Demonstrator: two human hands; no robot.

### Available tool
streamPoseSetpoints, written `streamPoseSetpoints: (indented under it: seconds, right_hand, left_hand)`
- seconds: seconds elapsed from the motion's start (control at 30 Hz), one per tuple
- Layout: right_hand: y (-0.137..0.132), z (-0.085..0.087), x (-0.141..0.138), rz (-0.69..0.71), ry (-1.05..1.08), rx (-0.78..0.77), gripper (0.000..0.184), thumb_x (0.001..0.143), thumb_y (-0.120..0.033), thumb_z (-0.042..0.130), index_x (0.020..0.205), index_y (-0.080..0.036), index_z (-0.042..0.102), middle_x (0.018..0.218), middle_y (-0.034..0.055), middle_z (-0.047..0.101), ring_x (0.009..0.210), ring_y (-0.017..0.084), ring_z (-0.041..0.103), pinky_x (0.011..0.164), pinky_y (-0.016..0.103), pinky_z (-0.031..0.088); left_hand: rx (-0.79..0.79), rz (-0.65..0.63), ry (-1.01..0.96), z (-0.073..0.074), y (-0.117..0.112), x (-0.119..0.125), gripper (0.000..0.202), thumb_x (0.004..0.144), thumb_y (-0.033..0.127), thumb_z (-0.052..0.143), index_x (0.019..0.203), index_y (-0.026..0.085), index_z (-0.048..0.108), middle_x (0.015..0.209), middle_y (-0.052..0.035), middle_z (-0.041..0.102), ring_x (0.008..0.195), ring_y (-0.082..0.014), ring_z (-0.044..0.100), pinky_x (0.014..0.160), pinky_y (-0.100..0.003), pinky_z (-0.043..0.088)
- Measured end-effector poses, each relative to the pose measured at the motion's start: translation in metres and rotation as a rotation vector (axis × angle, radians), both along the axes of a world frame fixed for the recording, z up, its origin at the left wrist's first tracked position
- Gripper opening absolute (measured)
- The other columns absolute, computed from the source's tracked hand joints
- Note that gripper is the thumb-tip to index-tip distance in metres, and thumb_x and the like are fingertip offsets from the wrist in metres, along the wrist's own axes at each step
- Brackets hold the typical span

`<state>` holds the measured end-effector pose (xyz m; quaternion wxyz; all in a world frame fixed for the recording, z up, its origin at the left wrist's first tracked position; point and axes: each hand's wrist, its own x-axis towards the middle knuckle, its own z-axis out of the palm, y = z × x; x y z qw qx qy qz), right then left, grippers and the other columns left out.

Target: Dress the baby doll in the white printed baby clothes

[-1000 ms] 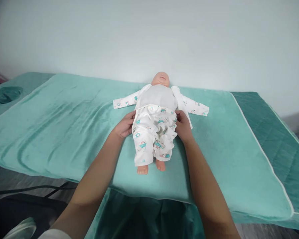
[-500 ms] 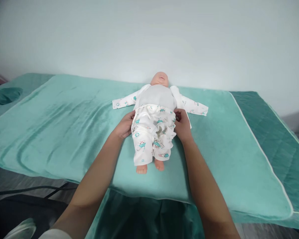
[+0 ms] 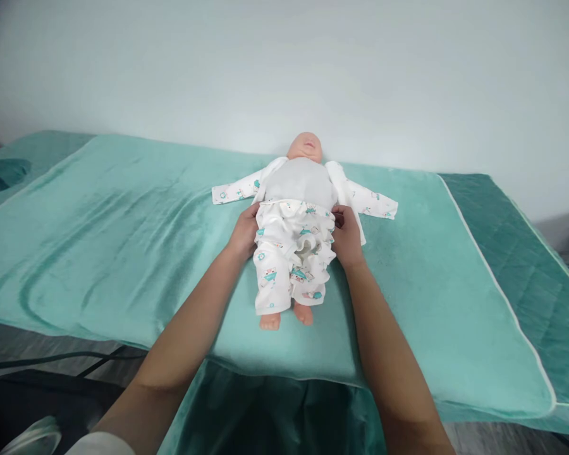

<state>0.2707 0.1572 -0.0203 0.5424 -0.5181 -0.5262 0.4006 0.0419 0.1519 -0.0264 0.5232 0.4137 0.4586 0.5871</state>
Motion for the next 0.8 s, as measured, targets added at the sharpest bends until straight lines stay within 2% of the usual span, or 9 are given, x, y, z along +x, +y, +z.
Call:
streamPoseSetpoints:
  seconds: [0.17, 0.27, 0.33, 0.5, 0.6, 0.7, 0.8]
  right_hand:
    - [0.002, -0.001, 0.003, 0.035, 0.001, 0.017, 0.038, 0.062, -0.034, 0.073, 0.094, -0.022, 0.057, 0.082, -0.0010, 0.063, 0.077, 0.015, 0.056, 0.068, 0.026, 0.044]
    - [-0.001, 0.001, 0.007, 0.059, 0.016, 0.036, 0.039, 0.064, -0.031, 0.073, 0.099, -0.022, 0.058, 0.089, 0.0004, 0.065, 0.078, 0.015, 0.058, 0.068, 0.026, 0.045]
    - [-0.004, 0.004, 0.010, 0.076, 0.023, 0.062, 0.034, 0.069, -0.029, 0.069, 0.100, -0.023, 0.059, 0.095, 0.0010, 0.065, 0.079, 0.014, 0.057, 0.068, 0.025, 0.045]
    - [-0.011, 0.010, 0.014, 0.178, -0.063, 0.092, 0.021, 0.081, -0.034, 0.068, 0.098, -0.024, 0.060, 0.094, 0.0009, 0.059, 0.079, 0.014, 0.054, 0.071, 0.026, 0.048]
    - [-0.009, 0.010, 0.016, 0.221, -0.143, 0.210, 0.023, 0.081, -0.037, 0.073, 0.093, -0.024, 0.060, 0.109, 0.0036, 0.055, 0.097, 0.017, 0.056, 0.086, 0.032, 0.051]
    - [-0.005, 0.008, 0.017, 0.199, -0.288, 0.361, 0.023, 0.081, -0.037, 0.075, 0.085, -0.022, 0.059, 0.122, 0.0064, 0.054, 0.119, 0.023, 0.053, 0.105, 0.041, 0.046]
    - [0.000, 0.010, 0.015, 0.198, -0.367, 0.437, 0.023, 0.085, -0.039, 0.072, 0.080, -0.022, 0.056, 0.119, 0.0070, 0.059, 0.118, 0.024, 0.056, 0.106, 0.042, 0.044]
  left_hand:
    - [0.041, 0.122, 0.069, 0.002, -0.005, -0.001, 0.028, 0.071, 0.028, 0.075, 0.097, 0.019, 0.069, 0.097, -0.0028, 0.073, 0.094, -0.0193, 0.066, 0.088, -0.030, 0.053]
    - [0.143, 0.216, 0.117, 0.005, -0.011, -0.003, 0.028, 0.074, 0.024, 0.073, 0.101, 0.021, 0.068, 0.106, -0.0039, 0.070, 0.100, -0.0177, 0.064, 0.093, -0.030, 0.051]
    - [0.224, 0.233, 0.159, 0.009, -0.016, -0.005, 0.021, 0.079, 0.024, 0.069, 0.101, 0.022, 0.069, 0.114, -0.0047, 0.068, 0.108, -0.0182, 0.063, 0.099, -0.031, 0.049]
    - [0.368, 0.202, 0.292, 0.016, -0.021, -0.008, 0.015, 0.087, 0.026, 0.065, 0.099, 0.024, 0.073, 0.117, -0.0058, 0.064, 0.118, -0.0204, 0.059, 0.106, -0.034, 0.045]
    - [0.382, 0.145, 0.338, 0.016, -0.019, -0.008, 0.014, 0.086, 0.028, 0.068, 0.100, 0.023, 0.071, 0.123, -0.0075, 0.062, 0.121, -0.0216, 0.057, 0.103, -0.034, 0.046]
    - [0.379, 0.127, 0.417, 0.013, -0.014, -0.008, 0.011, 0.086, 0.025, 0.067, 0.097, 0.022, 0.068, 0.129, -0.0081, 0.060, 0.125, -0.0223, 0.055, 0.101, -0.033, 0.046]
    - [0.368, 0.091, 0.472, 0.013, -0.006, -0.009, 0.005, 0.089, 0.025, 0.062, 0.092, 0.021, 0.064, 0.121, -0.0073, 0.065, 0.115, -0.0215, 0.059, 0.097, -0.031, 0.045]
